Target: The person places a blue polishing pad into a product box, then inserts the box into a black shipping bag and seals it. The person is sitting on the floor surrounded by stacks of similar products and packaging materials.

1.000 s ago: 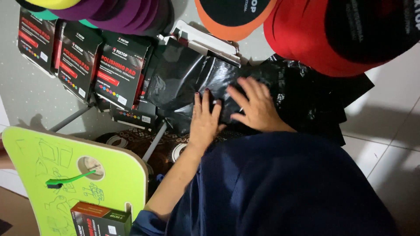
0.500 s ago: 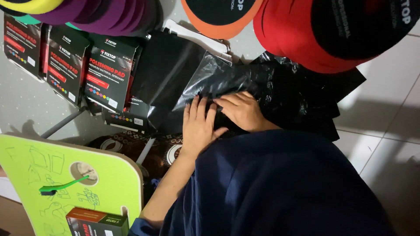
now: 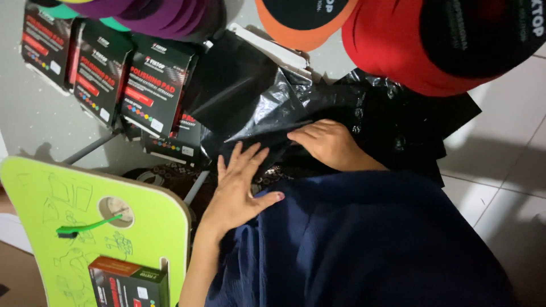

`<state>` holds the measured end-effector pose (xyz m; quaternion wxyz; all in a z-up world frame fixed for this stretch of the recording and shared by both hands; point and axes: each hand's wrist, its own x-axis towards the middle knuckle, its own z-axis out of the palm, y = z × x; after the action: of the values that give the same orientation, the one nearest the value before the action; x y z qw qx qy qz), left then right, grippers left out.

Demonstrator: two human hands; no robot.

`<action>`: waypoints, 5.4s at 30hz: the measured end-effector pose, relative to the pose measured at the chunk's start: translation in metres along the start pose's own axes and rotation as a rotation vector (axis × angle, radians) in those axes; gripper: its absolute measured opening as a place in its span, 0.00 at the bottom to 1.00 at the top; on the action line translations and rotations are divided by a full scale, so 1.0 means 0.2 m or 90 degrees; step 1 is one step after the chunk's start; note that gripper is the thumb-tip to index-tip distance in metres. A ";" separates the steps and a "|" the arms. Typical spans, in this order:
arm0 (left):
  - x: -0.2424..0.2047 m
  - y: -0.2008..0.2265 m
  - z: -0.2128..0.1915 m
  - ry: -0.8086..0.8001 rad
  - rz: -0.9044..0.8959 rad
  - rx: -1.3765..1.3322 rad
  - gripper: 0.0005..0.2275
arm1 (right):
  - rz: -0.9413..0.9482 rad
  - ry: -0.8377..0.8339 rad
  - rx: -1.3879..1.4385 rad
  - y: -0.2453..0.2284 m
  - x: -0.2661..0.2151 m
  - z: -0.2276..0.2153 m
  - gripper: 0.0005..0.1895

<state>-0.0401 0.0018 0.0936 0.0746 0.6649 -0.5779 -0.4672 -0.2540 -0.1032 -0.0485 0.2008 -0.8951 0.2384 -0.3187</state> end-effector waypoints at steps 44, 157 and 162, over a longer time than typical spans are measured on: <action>0.15 -0.47 0.40 0.366 -0.059 0.564 0.07 | 0.056 -0.195 0.057 -0.09 -0.13 0.23 0.17; -1.29 -0.91 0.62 1.228 -0.472 -0.192 0.27 | -0.105 -0.574 0.217 -1.65 1.04 0.96 0.37; -1.30 -0.96 0.65 1.256 -0.455 -0.148 0.24 | -0.064 -0.639 0.242 -1.60 1.02 0.80 0.28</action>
<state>0.0282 0.3389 0.0385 0.4330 0.8705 0.0166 0.2334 0.0871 0.0740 0.0975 0.4331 -0.8955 0.0084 0.1018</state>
